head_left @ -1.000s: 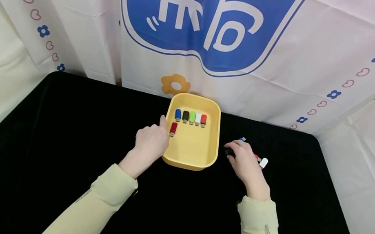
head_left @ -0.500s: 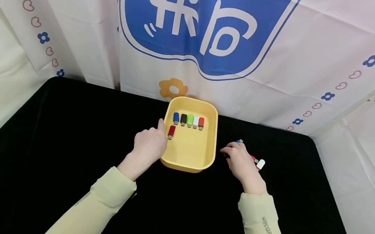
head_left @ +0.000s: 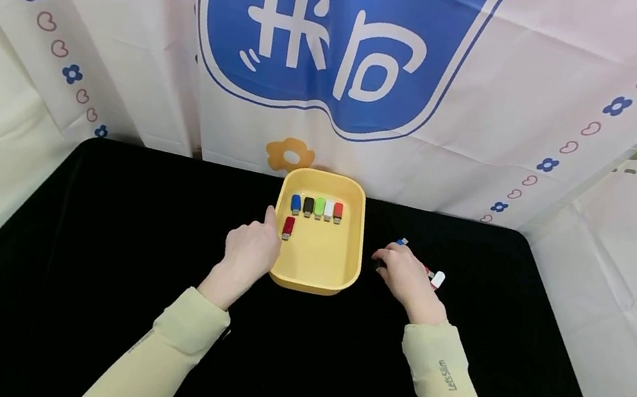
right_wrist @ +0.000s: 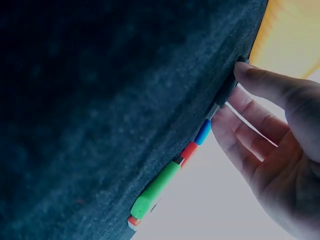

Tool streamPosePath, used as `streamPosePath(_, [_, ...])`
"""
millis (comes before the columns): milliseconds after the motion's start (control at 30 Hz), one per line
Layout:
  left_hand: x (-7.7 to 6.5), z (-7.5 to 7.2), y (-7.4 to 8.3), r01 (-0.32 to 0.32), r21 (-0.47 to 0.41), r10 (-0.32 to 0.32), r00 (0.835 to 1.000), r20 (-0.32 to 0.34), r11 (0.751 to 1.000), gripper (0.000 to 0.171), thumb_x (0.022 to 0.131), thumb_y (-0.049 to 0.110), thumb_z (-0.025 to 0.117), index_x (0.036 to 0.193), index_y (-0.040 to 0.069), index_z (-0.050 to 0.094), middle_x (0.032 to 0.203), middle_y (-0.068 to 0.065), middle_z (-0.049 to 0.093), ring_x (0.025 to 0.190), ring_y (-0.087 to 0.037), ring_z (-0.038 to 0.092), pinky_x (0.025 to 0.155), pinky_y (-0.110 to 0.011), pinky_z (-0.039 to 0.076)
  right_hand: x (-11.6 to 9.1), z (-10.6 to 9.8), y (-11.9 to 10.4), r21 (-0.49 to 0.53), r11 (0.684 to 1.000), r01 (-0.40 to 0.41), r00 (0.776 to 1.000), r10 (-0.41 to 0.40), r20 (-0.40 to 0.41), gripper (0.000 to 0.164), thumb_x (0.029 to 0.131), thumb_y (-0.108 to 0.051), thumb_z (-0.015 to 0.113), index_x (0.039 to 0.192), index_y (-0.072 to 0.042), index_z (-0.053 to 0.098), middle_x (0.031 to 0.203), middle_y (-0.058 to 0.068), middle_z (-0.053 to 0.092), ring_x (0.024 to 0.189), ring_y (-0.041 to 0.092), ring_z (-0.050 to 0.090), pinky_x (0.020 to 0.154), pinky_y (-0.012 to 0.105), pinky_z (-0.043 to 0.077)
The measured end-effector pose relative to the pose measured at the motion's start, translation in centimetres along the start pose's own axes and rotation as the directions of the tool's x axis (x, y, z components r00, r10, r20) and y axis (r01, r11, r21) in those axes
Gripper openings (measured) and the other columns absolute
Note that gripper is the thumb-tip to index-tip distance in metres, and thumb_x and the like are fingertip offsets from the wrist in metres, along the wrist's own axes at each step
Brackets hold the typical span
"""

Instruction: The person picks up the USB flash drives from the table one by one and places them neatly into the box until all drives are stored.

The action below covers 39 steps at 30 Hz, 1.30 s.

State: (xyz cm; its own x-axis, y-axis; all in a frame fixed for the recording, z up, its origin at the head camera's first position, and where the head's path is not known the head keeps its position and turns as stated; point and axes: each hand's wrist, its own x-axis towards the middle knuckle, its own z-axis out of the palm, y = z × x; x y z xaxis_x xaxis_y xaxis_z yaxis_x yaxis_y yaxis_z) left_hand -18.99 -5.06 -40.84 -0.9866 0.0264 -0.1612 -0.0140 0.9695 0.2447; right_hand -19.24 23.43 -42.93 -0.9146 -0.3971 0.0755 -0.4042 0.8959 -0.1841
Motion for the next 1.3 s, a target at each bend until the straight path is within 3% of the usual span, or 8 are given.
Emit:
streamPosePath(167, [0.1, 0.0, 0.0, 0.004, -0.008, -0.004, 1.0, 0.01, 1.0, 0.059, 0.104, 0.022, 0.045, 0.155, -0.002, 0.026, 0.065, -0.009, 0.058, 0.053, -0.021, 0.055, 0.046, -0.031, 0.041, 0.2, -0.3, 0.1, 0.015, 1.0, 0.014, 0.999, -0.014, 0.034, 0.02, 0.084, -0.004, 0.076, 0.104, -0.004, 0.073, 0.102, 0.012, 0.068, 0.095, 0.029, 0.067, 0.085, 0.043, 0.055])
streamPosePath(433, [-0.1, 0.2, -0.3, -0.008, -0.022, 0.008, 1.0, -0.007, 1.0, 0.057, 0.103, 0.021, 0.044, 0.152, -0.004, 0.031, 0.071, -0.014, 0.062, 0.055, -0.024, 0.057, 0.047, -0.035, 0.044, 0.5, -0.8, 0.2, 0.12, 0.993, -0.02, 0.99, 0.003, 0.139, 0.016, 0.085, -0.002, 0.075, 0.1, -0.005, 0.07, 0.091, 0.009, 0.068, 0.084, 0.021, 0.064, 0.077, 0.04, 0.054])
streamPosePath(1033, [0.1, 0.0, -0.2, -0.005, -0.016, 0.005, 1.0, -0.01, 1.0, 0.055, 0.104, 0.021, 0.044, 0.15, -0.004, 0.031, 0.072, -0.013, 0.062, 0.055, -0.022, 0.057, 0.046, -0.033, 0.043, 0.9, -3.7, -1.3, 0.168, 0.985, -0.043, 0.997, 0.03, 0.077, 0.025, 0.089, -0.003, 0.071, 0.114, -0.004, 0.07, 0.1, 0.012, 0.072, 0.09, 0.025, 0.067, 0.081, 0.042, 0.055])
streamPosePath(1300, [0.1, 0.1, -0.1, -0.001, -0.026, 0.001, 1.0, -0.009, 1.0, 0.054, 0.103, 0.022, 0.046, 0.148, -0.004, 0.034, 0.073, -0.014, 0.063, 0.055, -0.023, 0.057, 0.046, -0.034, 0.043, 1.5, -5.8, -1.8, 0.235, 0.97, -0.069, 0.994, 0.046, 0.104, 0.032, 0.092, 0.001, 0.066, 0.124, -0.003, 0.067, 0.118, 0.015, 0.07, 0.093, 0.024, 0.068, 0.086, 0.042, 0.056])
